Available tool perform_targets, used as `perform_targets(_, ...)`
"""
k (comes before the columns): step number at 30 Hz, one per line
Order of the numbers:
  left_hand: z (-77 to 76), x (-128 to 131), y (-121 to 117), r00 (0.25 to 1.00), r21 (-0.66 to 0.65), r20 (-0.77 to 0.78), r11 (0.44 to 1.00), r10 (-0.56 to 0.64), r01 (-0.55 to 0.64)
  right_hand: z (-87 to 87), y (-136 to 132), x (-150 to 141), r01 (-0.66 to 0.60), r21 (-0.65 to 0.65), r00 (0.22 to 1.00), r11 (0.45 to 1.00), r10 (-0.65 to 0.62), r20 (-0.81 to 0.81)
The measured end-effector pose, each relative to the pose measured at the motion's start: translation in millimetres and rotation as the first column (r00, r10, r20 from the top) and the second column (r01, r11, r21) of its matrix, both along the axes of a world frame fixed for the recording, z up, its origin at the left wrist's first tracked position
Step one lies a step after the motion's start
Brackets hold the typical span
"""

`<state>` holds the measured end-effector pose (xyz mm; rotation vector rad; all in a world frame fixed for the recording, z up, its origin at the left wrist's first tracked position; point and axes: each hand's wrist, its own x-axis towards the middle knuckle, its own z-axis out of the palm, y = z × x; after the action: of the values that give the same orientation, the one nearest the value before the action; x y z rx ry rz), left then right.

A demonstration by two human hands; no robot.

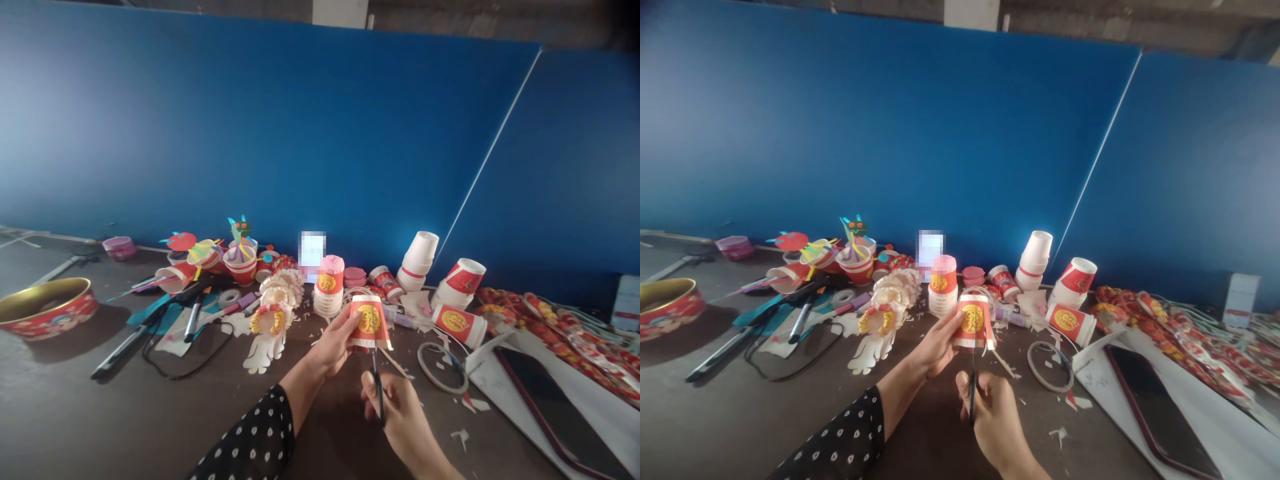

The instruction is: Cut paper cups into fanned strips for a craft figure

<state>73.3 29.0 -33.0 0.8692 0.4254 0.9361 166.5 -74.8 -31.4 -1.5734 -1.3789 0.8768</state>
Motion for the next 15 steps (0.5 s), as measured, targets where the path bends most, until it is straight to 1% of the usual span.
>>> perform_targets(4, 1.9, -4.5, 5.8, 0.997, -0.015, 0.022, 0.997, 0.079, -0.078, -1.9, -2.7, -1.9, -0.050, -0.023, 0.997, 0.998, 0.051, 0.053)
perform_targets(8, 4.6, -7.5, 8.8, 0.990, -0.027, 0.041, 0.990, 0.136, -0.135, -5.0, -2.9, -2.9, -0.021, -0.005, 0.993, 1.000, 0.021, 0.116)
perform_targets(12, 5.9, -8.0, 8.4, 0.986, -0.031, 0.035, 0.986, 0.164, -0.163, -5.3, -2.8, -1.0, -0.042, -0.001, 0.975, 0.999, 0.041, 0.217)
perform_targets(15, 5.1, -7.2, 7.2, 0.988, -0.022, 0.014, 0.987, 0.157, -0.156, -3.7, -3.4, 0.0, -0.049, 0.015, 0.968, 0.999, 0.043, 0.245)
